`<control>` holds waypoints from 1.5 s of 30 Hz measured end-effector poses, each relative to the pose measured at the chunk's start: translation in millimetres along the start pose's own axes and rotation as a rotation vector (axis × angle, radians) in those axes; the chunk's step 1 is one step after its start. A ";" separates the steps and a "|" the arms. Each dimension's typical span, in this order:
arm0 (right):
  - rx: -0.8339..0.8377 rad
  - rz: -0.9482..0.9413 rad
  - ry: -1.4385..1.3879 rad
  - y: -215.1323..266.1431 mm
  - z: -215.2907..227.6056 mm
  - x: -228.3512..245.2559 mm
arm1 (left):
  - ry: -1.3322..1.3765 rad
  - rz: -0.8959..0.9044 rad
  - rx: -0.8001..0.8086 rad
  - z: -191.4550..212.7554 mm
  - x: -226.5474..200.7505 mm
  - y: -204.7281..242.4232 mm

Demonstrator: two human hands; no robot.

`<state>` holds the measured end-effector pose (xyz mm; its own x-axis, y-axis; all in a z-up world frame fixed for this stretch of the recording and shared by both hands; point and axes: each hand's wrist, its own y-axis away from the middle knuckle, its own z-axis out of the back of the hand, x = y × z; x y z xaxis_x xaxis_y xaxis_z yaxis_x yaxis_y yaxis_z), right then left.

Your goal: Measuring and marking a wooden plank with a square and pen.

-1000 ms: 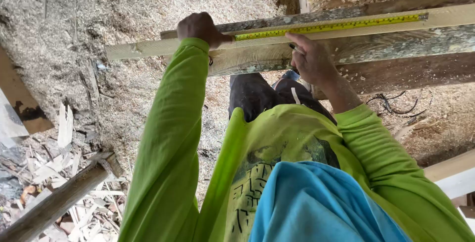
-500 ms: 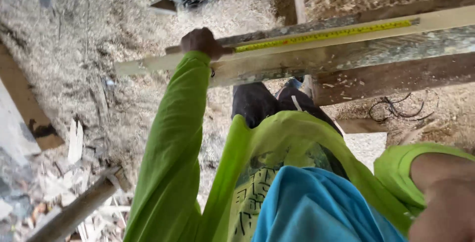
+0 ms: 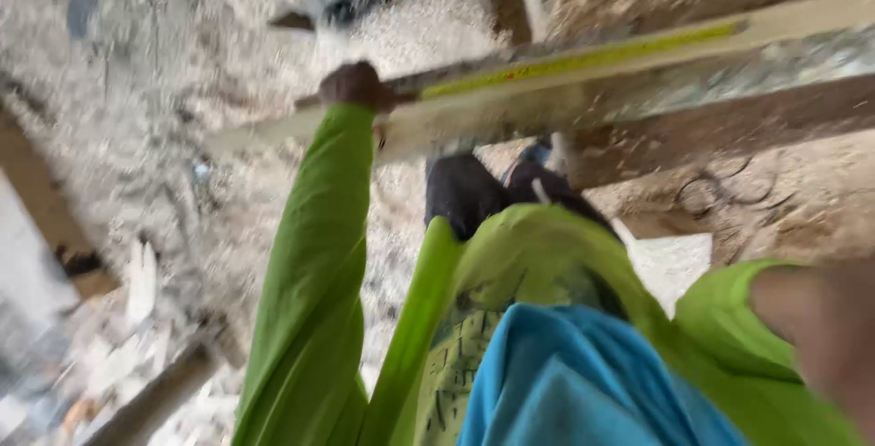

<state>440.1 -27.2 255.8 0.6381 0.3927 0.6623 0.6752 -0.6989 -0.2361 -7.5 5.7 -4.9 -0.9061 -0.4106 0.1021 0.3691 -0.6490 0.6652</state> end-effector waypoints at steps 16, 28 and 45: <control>-0.323 -0.175 0.647 -13.5 198.9 -208.5 | 0.079 0.058 -0.007 -6.7 -1.2 0.8; -0.941 0.406 1.373 0.6 379.5 -103.1 | 0.074 -0.047 0.006 4.7 -7.3 7.1; -0.789 -0.136 1.331 30.8 391.0 -74.3 | -0.042 0.010 0.002 -1.2 -1.9 -0.7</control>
<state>558.2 155.9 -78.8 -0.4763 -0.0193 0.8791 0.0663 -0.9977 0.0140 -5.7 6.2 -6.4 -0.9103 -0.3896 0.1396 0.3776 -0.6437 0.6656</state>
